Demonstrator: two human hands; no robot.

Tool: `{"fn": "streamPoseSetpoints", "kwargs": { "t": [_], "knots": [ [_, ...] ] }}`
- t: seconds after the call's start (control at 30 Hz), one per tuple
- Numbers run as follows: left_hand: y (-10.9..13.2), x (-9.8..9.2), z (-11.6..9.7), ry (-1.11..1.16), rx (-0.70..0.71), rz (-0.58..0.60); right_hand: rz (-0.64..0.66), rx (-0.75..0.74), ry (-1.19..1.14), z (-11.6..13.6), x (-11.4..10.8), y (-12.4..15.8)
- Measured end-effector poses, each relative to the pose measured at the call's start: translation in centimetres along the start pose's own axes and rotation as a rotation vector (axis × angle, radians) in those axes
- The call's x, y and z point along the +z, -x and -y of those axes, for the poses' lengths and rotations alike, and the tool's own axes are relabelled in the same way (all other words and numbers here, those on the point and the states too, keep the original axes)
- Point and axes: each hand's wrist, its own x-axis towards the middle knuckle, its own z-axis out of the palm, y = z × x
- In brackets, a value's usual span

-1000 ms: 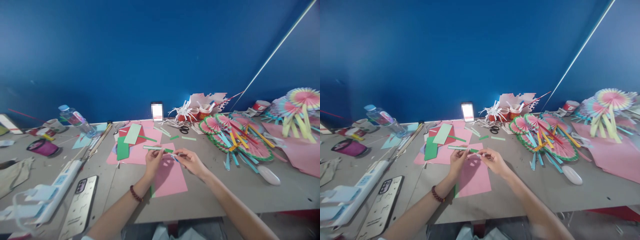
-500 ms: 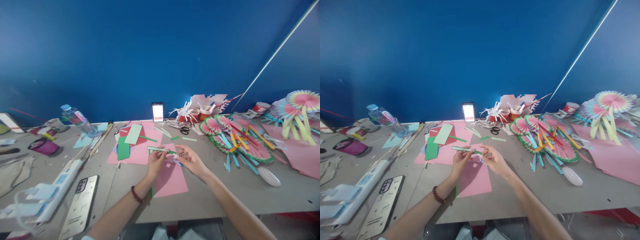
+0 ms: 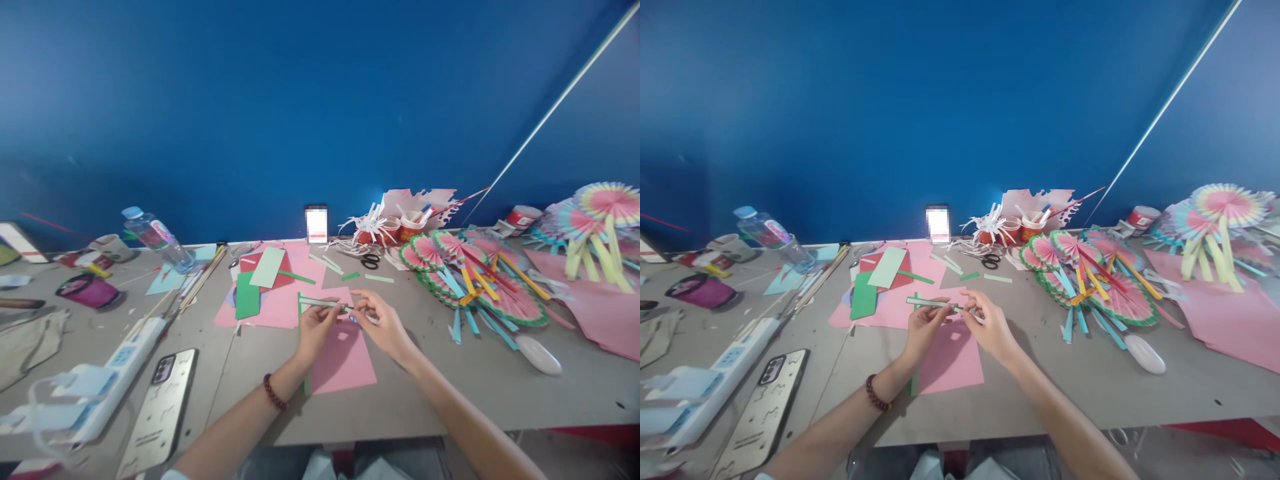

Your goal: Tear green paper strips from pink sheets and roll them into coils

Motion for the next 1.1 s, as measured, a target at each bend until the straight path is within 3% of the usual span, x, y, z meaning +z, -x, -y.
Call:
{"fn": "streamPoseSetpoints", "kwargs": {
  "t": [0.8,1.1],
  "knots": [
    [0.37,0.15,0.02,0.020,-0.058,0.052,-0.041,-0.018,0.038,-0.10,0.29,0.07],
    [0.33,0.03,-0.33,-0.036,-0.002,0.012,0.003,-0.033,0.132,-0.14,-0.01,0.27]
  ]
}}
